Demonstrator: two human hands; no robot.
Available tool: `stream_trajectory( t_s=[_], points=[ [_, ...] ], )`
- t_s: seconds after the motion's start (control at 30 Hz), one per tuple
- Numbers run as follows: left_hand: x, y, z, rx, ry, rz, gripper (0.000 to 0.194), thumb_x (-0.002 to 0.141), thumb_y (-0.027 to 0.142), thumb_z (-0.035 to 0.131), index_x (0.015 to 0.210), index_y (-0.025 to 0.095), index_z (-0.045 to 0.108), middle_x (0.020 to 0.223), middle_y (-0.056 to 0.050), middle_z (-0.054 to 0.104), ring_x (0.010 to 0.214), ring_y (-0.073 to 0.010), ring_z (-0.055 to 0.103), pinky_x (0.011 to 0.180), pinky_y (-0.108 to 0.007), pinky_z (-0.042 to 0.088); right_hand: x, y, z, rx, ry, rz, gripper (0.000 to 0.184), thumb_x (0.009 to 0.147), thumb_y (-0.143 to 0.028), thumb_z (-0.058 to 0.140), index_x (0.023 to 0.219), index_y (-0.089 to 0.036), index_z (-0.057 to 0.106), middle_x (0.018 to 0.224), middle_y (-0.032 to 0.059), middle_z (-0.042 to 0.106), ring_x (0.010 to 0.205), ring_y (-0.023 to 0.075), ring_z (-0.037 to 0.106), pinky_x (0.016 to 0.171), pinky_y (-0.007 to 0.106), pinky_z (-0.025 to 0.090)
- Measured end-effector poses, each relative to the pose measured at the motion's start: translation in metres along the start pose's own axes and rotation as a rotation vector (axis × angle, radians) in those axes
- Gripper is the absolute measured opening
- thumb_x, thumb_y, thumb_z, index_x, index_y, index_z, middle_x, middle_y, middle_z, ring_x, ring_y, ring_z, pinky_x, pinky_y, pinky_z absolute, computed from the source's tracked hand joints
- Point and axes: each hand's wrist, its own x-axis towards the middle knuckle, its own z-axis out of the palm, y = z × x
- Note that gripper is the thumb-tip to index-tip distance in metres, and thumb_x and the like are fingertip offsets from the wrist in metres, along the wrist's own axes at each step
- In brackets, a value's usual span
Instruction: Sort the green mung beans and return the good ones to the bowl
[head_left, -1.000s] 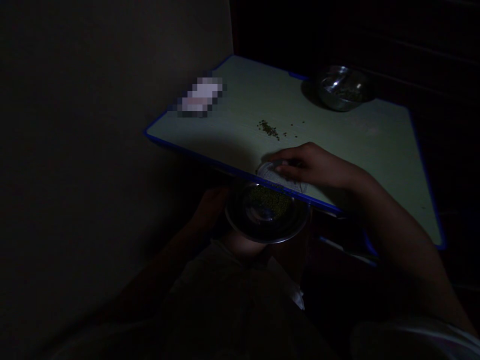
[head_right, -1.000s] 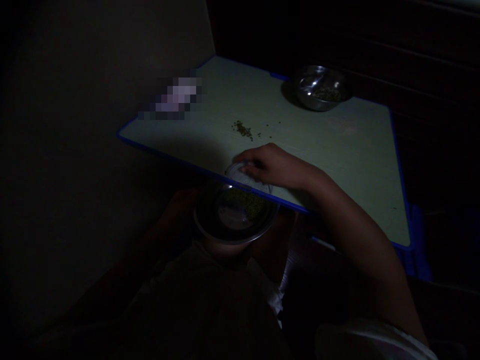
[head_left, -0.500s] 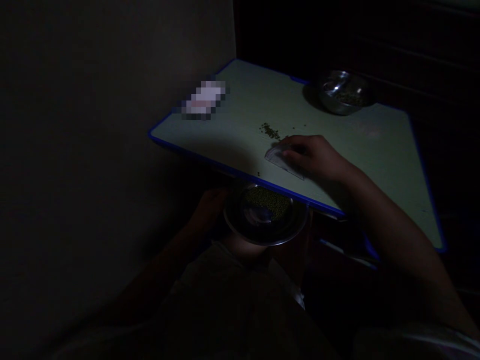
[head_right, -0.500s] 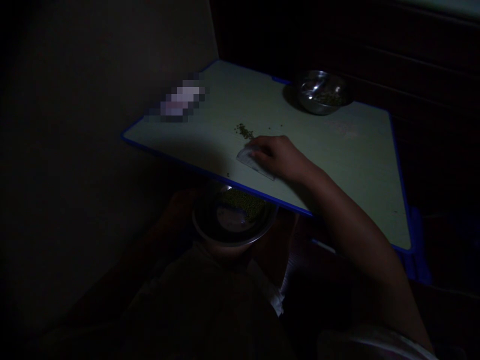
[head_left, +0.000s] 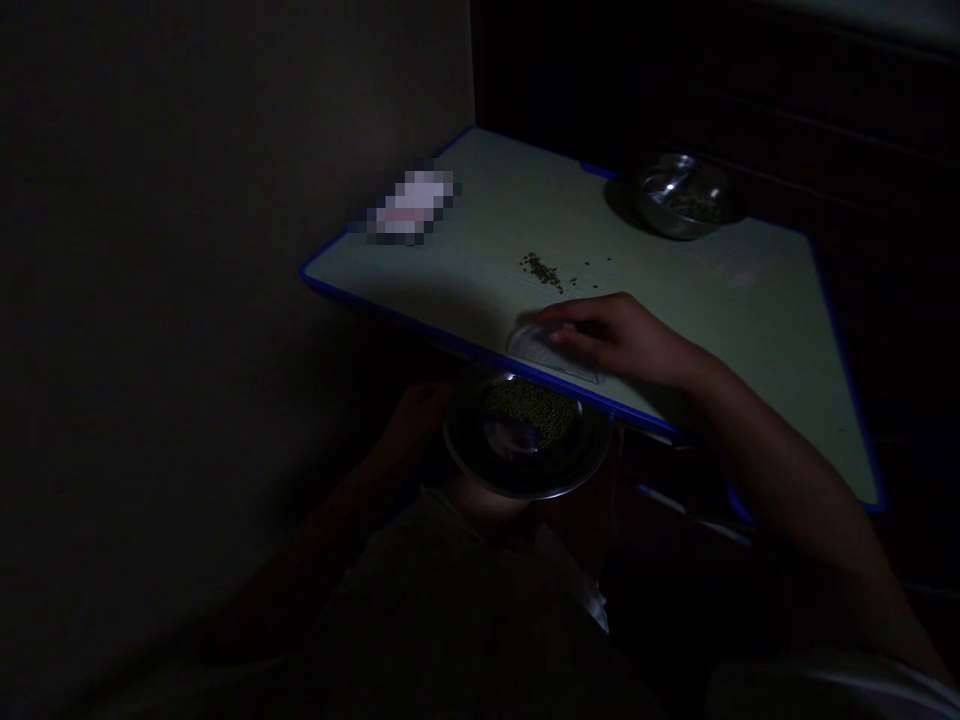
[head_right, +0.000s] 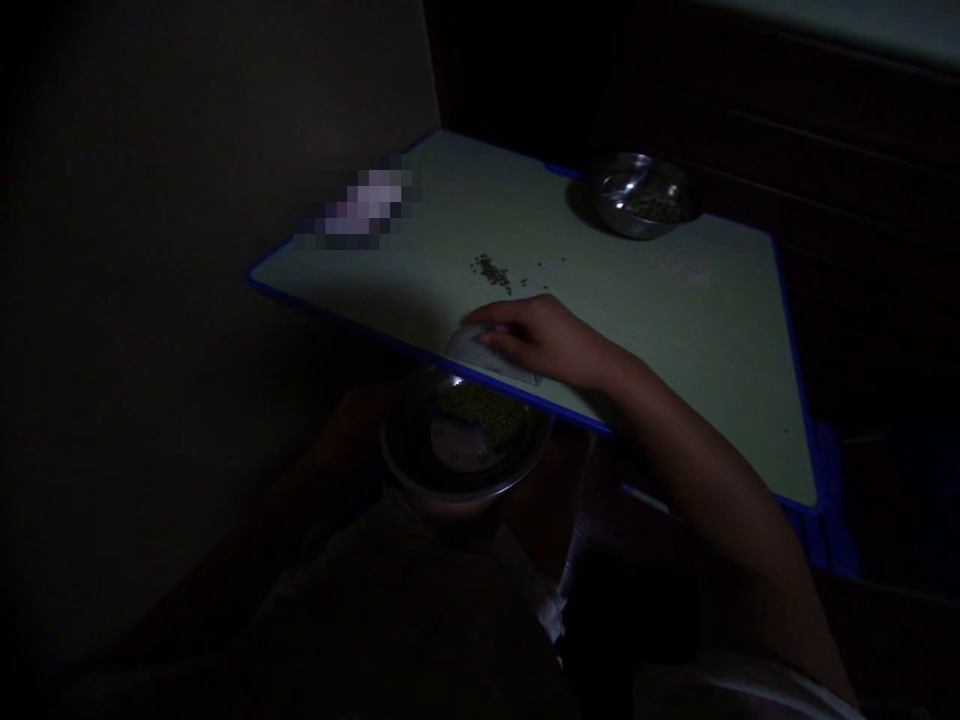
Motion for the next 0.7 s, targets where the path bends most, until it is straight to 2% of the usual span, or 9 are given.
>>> stream_trajectory(
  t_s=[0.13,0.23,0.33,0.5,0.6,0.7],
  points=[
    [0.004,-0.004,-0.001,0.013,-0.016,0.014,0.037,0.078,0.047,0.057,0.086,0.013,0.07,0.082,-0.006,0.069,0.073,-0.0167,0.06,0.063,-0.025,0.044,-0.004,0.019,-0.019,-0.154,0.222,0.116,0.034,0.089,-0.028,0.049,0.113,-0.013,0.068,0.104,0.0094,0.071,0.085,0.0204,0.063,0.075,0.033,0.045],
    [0.005,-0.006,-0.001,-0.015,-0.026,0.045,0.033,0.078,0.044,0.058,0.086,0.014,0.07,0.084,-0.006,0.07,0.076,-0.0176,0.061,0.066,-0.026,0.044,-0.006,0.037,-0.033,-0.307,0.337,0.248,0.037,0.085,-0.027,0.05,0.111,-0.01,0.069,0.086,0.0106,0.071,0.07,0.0204,0.061,0.067,0.034,0.044],
    [0.004,-0.004,0.0,-0.026,-0.01,0.031,0.032,0.077,0.043,0.059,0.088,0.015,0.07,0.084,-0.005,0.07,0.076,-0.0179,0.061,0.067,-0.026,0.045,-0.007,0.05,-0.041,-0.352,0.388,0.334,0.036,0.082,-0.026,0.05,0.108,-0.01,0.07,0.081,0.0105,0.07,0.071,0.0212,0.062,0.065,0.033,0.044],
    [-0.002,0.009,0.001,0.059,0.002,0.037,0.026,0.076,0.037,0.058,0.076,0.014,0.071,0.076,-0.005,0.069,0.072,-0.0177,0.059,0.062,-0.025,0.043,-0.008,0.061,-0.042,-0.398,0.436,0.39,0.035,0.081,-0.026,0.049,0.105,-0.012,0.071,0.076,0.011,0.07,0.066,0.0224,0.062,0.064,0.035,0.044],
    [-0.003,0.012,0.002,0.054,0.027,0.003,0.03,0.077,0.04,0.057,0.08,0.013,0.071,0.076,-0.006,0.069,0.07,-0.0176,0.059,0.061,-0.025,0.043,-0.009,0.066,-0.042,-0.437,0.466,0.409,0.036,0.08,-0.024,0.049,0.105,-0.013,0.072,0.081,0.0126,0.071,0.071,0.0244,0.064,0.067,0.036,0.045],
    [-0.001,0.008,0.001,0.028,0.002,0.033,0.032,0.077,0.042,0.058,0.082,0.013,0.07,0.075,-0.004,0.069,0.066,-0.0157,0.058,0.06,-0.024,0.042,-0.01,0.073,-0.044,-0.454,0.463,0.41,0.036,0.08,-0.025,0.049,0.105,-0.013,0.072,0.084,0.0127,0.072,0.075,0.0253,0.064,0.069,0.036,0.044]
  ],
)
